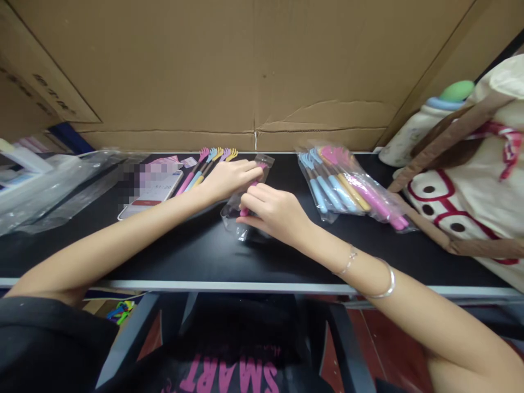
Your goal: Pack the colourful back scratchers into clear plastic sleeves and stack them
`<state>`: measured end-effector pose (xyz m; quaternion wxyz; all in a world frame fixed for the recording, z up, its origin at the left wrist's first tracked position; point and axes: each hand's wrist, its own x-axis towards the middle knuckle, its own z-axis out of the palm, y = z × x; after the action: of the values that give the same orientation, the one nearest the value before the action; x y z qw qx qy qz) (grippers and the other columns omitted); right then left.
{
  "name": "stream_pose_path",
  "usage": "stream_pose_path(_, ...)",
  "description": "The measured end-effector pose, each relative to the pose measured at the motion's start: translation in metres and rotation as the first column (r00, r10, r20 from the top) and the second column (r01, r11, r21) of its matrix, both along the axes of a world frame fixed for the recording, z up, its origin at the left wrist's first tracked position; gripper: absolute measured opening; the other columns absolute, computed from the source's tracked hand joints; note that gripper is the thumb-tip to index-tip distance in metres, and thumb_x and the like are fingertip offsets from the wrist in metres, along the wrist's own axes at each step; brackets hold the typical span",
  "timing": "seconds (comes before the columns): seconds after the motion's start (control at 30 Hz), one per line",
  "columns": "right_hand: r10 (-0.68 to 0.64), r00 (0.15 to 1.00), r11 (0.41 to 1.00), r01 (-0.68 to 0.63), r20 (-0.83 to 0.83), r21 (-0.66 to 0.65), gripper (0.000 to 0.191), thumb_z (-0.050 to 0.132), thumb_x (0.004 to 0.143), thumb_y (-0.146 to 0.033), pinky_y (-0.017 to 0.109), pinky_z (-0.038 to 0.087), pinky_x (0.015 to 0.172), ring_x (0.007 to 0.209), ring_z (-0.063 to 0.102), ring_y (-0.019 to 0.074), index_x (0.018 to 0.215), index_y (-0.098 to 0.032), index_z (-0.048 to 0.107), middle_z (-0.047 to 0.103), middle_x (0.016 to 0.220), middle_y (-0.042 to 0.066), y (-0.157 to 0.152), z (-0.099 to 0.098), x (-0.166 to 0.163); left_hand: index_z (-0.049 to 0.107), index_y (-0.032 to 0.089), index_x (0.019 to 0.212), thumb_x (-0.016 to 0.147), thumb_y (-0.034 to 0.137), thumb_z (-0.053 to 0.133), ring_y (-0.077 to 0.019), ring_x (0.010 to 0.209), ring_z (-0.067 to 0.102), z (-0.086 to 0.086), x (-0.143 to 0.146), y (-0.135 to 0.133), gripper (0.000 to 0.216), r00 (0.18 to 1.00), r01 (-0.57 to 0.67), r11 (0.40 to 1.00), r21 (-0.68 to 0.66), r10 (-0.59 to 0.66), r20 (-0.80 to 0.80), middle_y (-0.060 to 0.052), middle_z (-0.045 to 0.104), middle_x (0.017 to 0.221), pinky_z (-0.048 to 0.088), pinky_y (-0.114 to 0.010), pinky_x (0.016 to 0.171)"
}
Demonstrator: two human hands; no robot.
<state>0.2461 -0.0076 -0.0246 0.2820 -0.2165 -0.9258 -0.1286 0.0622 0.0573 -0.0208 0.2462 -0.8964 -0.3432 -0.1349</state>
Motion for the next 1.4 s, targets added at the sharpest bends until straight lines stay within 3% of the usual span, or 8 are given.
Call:
stream_pose_path(0.27,-0.012,0.996,0.982,0.030,0.091,-0.189,0.015,0.068,0.088,-0.030,0.028,0.044,0.068,0.083,0.057,0.0181,0.084,-0.020,0.057,0.063,0.089,0.004,0.008,-0.008,0.003,0.059,0.017,0.111,0.098,0.025,0.052,-0.0190,0.099,0.062,-0.009,-0.005,-0.020,0.017,1.000,-0.008,0.989,-0.146,0.004,-0.026,-0.006,0.065,0.110,0.046,-0.026,0.067)
stream_pose_path(0.43,0.020,0.994,0.980,0.002,0.111,-0.198,0.018,0.070,0.086,-0.029,0.029,0.043,0.068,0.081,0.056,0.0185,0.083,-0.020,0.055,0.063,0.087,0.003,0.008,-0.009,0.002,0.056,0.015,0.115,0.097,0.021,0.052,-0.0191,0.102,0.060,-0.012,-0.013,-0.042,0.019,0.999,0.016,0.985,-0.171,-0.022,-0.035,-0.007,0.064,0.117,0.047,-0.025,0.066)
stream_pose_path(0.73,0.004,0.984,0.980,0.031,0.176,-0.196,0.019,0.069,0.087,-0.034,0.029,0.043,0.067,0.080,0.058,0.0190,0.085,-0.021,0.055,0.063,0.087,0.004,0.005,-0.007,0.001,0.056,0.017,0.089,0.098,0.041,0.052,-0.0168,0.077,0.060,-0.020,-0.038,-0.059,0.027,0.983,0.179,0.984,0.007,-0.179,0.046,-0.002,0.062,0.081,0.041,-0.028,0.062)
stream_pose_path(0.97,-0.006,0.991,0.970,0.038,0.134,-0.241,0.025,0.074,0.083,-0.036,0.028,0.040,0.064,0.075,0.057,0.0183,0.085,-0.021,0.053,0.062,0.081,0.002,0.007,-0.007,0.002,0.057,0.018,0.093,0.099,0.047,0.049,-0.0158,0.076,0.058,-0.029,-0.036,-0.061,0.031,0.984,0.160,0.981,-0.113,-0.149,0.102,-0.001,0.064,0.081,0.038,-0.028,0.061)
stream_pose_path(1.07,-0.070,0.991,0.943,0.102,0.112,-0.318,0.033,0.079,0.077,-0.040,0.026,0.037,0.060,0.069,0.054,0.0164,0.082,-0.022,0.052,0.060,0.077,0.000,0.009,-0.007,0.001,0.058,0.019,0.095,0.098,0.045,0.052,-0.0154,0.079,0.059,-0.030,-0.036,-0.063,0.027,0.978,0.186,0.970,-0.155,-0.168,0.122,0.000,0.066,0.085,0.039,-0.028,0.063)
stream_pose_path(1.2,-0.136,0.984,0.888,0.173,0.115,-0.426,0.038,0.078,0.075,-0.048,0.025,0.034,0.058,0.066,0.053,0.0151,0.081,-0.022,0.051,0.057,0.074,-0.001,0.010,-0.005,0.000,0.061,0.019,0.092,0.097,0.048,0.052,-0.0151,0.075,0.059,-0.028,-0.036,-0.065,0.030,0.970,0.208,0.976,-0.062,-0.198,0.139,0.001,0.066,0.081,0.037,-0.029,0.061)
stream_pose_path(1.4,-0.067,0.992,0.824,0.114,0.104,-0.555,0.032,0.073,0.080,-0.047,0.025,0.039,0.063,0.072,0.055,0.0165,0.083,-0.023,0.052,0.057,0.078,-0.001,0.013,-0.003,0.003,0.064,0.021,0.092,0.096,0.054,0.051,-0.0147,0.075,0.060,-0.026,-0.036,-0.066,0.035,0.975,0.196,0.980,0.016,-0.197,0.108,0.001,0.067,0.079,0.036,-0.029,0.061)
